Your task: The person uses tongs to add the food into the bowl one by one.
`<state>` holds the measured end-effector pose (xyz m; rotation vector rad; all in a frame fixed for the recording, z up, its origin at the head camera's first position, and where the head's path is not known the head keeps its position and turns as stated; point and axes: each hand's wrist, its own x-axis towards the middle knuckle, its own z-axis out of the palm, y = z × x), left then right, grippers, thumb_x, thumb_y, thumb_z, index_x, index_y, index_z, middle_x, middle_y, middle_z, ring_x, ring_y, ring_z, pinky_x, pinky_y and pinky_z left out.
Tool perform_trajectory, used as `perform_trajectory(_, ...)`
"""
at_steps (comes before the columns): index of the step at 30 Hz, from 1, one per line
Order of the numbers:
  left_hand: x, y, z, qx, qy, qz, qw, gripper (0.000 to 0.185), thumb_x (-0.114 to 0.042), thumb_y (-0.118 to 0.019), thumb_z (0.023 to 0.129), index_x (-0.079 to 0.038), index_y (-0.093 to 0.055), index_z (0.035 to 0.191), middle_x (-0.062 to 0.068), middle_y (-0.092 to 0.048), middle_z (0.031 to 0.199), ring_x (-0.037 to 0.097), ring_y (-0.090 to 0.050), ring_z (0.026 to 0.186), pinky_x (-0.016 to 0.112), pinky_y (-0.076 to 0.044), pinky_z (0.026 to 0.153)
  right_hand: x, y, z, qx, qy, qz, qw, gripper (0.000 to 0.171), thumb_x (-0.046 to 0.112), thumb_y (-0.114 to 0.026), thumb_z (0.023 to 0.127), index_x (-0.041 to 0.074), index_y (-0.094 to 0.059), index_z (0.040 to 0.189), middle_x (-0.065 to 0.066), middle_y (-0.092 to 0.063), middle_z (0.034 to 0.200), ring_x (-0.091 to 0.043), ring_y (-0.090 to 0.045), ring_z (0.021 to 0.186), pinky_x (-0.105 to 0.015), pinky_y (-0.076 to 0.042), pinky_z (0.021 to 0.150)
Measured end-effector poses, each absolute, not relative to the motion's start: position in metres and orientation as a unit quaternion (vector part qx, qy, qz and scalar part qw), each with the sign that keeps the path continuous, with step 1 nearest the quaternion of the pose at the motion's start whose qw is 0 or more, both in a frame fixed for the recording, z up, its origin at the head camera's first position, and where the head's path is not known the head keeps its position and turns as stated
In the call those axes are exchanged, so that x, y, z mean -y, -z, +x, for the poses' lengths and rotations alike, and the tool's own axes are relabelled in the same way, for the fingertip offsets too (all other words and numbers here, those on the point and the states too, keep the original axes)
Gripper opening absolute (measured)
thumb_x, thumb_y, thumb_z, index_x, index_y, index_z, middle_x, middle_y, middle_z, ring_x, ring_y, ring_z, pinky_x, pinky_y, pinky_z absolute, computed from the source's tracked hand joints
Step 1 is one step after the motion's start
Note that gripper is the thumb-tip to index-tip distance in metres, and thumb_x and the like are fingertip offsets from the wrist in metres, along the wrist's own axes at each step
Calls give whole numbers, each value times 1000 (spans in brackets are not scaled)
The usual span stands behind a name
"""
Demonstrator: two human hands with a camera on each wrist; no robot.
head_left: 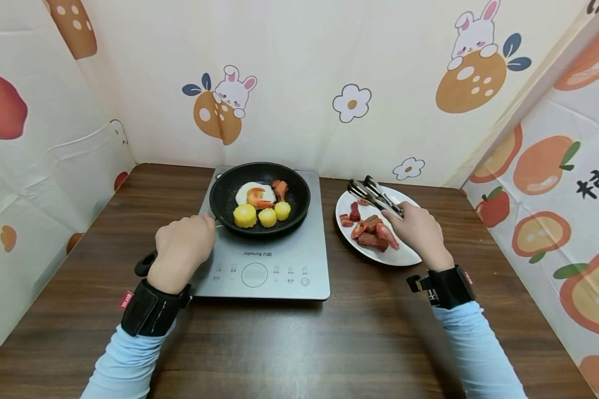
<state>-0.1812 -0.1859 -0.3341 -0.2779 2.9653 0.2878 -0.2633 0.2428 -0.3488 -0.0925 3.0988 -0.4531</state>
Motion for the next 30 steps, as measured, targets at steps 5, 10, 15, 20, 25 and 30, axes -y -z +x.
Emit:
perform_trajectory(5,186,333,-182,-989,-94,-89,69,59,-28,-21,110,-2,-56,70,19,-58,71,35,-62,68,41,-43,54,-253,359,-273,-991,135,-10,5,57,52,-49,104,-3,-61,117,-29,-67,103,-42,-65,83,-45,-44,58)
perform_trajectory(10,186,333,-181,-989,-95,-91,70,59,-28,-22,110,-2,-56,70,19,-57,70,36,-62,67,41,-42,54,-256,369,-276,-991,131,-7,-17,46,47,-56,102,3,-61,91,-16,-59,75,-32,-58,68,-38,-36,53)
perform_trajectory(15,186,334,-180,-989,-98,-92,68,58,-28,-22,110,-2,-55,70,19,-57,70,35,-60,66,40,-41,54,-254,375,-276,-990,131,-11,-45,40,42,-61,100,4,-63,88,-11,-55,69,-29,-55,64,-37,-34,50)
perform_trajectory(20,186,336,-180,-989,-96,-93,59,58,-27,-23,110,-2,-55,69,19,-56,70,34,-59,64,40,-41,53,-253,378,-277,-989,129,-16,-65,37,41,-63,99,4,-70,101,-16,-65,77,-31,-60,66,-37,-35,49)
perform_trajectory(25,185,336,-180,-989,-95,-94,57,58,-27,-23,110,-2,-54,68,18,-54,67,34,-59,63,39,-40,52,-254,377,-276,-990,126,-14,-66,37,41,-62,100,6,-71,108,-18,-68,82,-33,-61,67,-38,-36,48)
perform_trajectory(30,185,336,-180,-990,-92,-94,56,59,-28,-23,110,-2,-54,68,17,-56,68,34,-60,64,40,-41,53,-254,376,-273,-989,123,-14,-75,37,41,-62,101,6,-70,109,-23,-69,86,-38,-63,69,-41,-37,48)
